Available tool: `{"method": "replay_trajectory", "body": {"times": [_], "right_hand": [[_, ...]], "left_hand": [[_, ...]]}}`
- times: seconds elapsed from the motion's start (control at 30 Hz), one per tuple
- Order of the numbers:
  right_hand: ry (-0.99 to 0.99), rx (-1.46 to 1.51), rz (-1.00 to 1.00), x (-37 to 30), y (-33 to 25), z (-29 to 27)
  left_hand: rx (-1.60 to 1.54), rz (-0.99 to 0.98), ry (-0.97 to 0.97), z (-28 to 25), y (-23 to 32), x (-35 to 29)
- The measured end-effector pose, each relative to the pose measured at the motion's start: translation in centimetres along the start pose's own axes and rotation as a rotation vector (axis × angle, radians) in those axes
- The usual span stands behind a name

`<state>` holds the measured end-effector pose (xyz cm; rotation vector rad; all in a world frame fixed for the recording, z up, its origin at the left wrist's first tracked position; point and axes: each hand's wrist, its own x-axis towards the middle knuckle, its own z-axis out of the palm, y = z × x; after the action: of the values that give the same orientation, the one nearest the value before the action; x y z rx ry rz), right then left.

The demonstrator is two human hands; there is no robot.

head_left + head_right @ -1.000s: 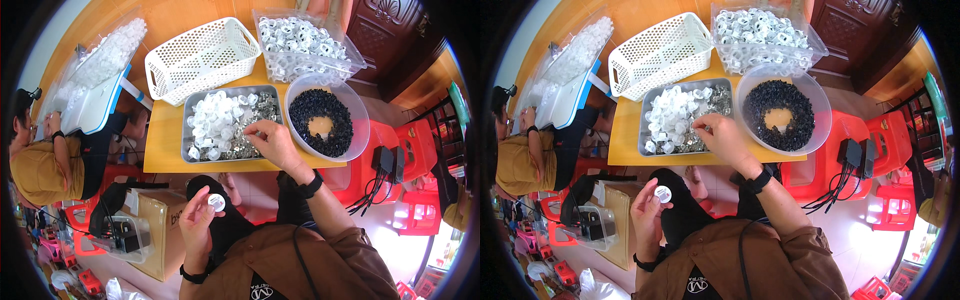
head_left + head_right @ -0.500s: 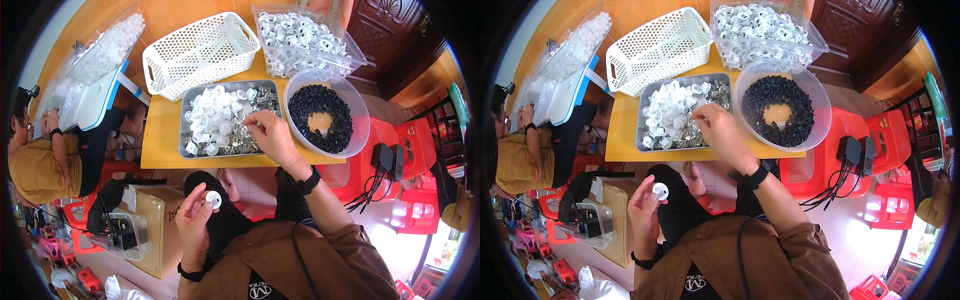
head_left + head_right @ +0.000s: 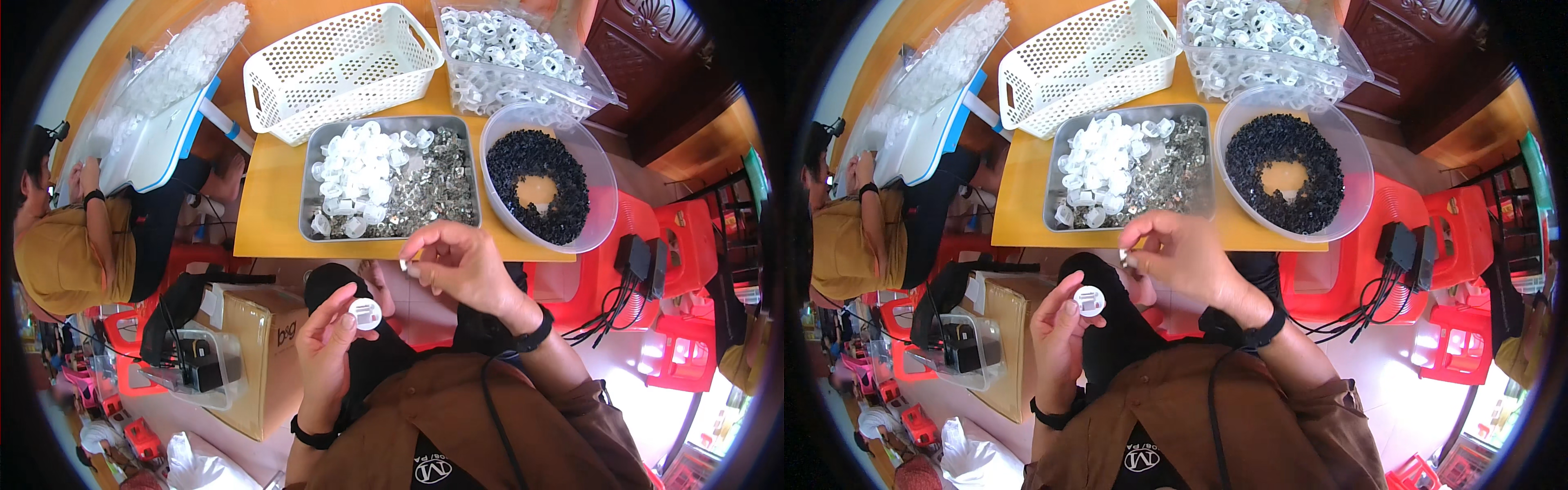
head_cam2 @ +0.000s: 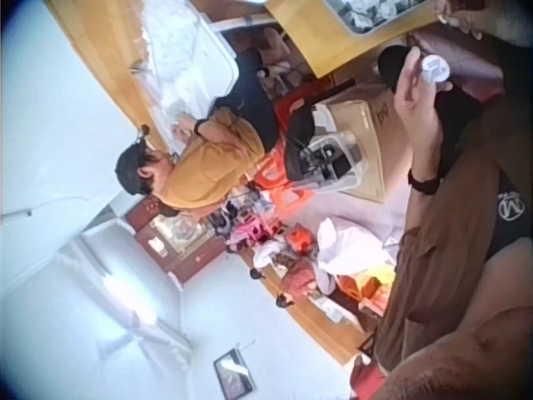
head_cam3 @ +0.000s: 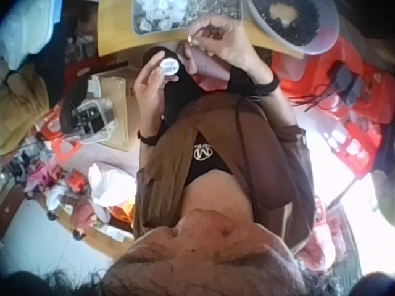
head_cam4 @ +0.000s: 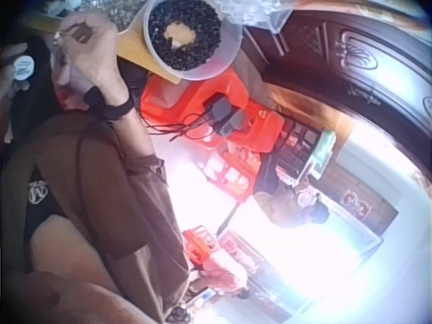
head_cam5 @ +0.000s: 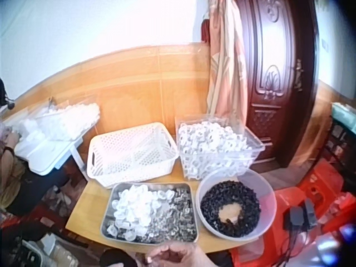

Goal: Assembling small plastic shoe components by inserting black pieces into white circular bases.

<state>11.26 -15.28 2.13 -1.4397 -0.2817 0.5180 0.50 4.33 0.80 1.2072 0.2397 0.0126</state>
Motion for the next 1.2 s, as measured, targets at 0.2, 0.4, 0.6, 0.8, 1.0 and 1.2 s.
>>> {"method": "replay_trajectory", "body": {"times": [0.2,0.4,0.6,0.8,1.0,1.2], "right_hand": [[-0.023,-0.45,-0.55,-2.6,-1.0,1.9],[0.024,-0.496,-0.687,-3.1,-0.2,2.2],[0.025,-0.72,-0.747,-3.9,-0.5,1.8],[0.007,-0.861,-0.73,-4.6,-0.5,1.6],[0.047,-0.711,-0.701,-4.8,-0.2,1.3],[0.031,-0.428,-0.606,-5.1,-0.3,1.6]], "left_hand": [[0.004,0.058,-0.08,0.4,-0.6,-0.1],[-0.002,0.0,-0.121,1.0,-0.4,-0.5],[0.037,-0.003,-0.146,1.7,-0.3,-0.6],[0.04,0.006,-0.144,1.9,-0.4,-0.9],[0.06,0.009,-0.191,1.6,-0.6,-1.1],[0.041,-0.047,-0.183,2.4,-0.2,-1.3]]}}
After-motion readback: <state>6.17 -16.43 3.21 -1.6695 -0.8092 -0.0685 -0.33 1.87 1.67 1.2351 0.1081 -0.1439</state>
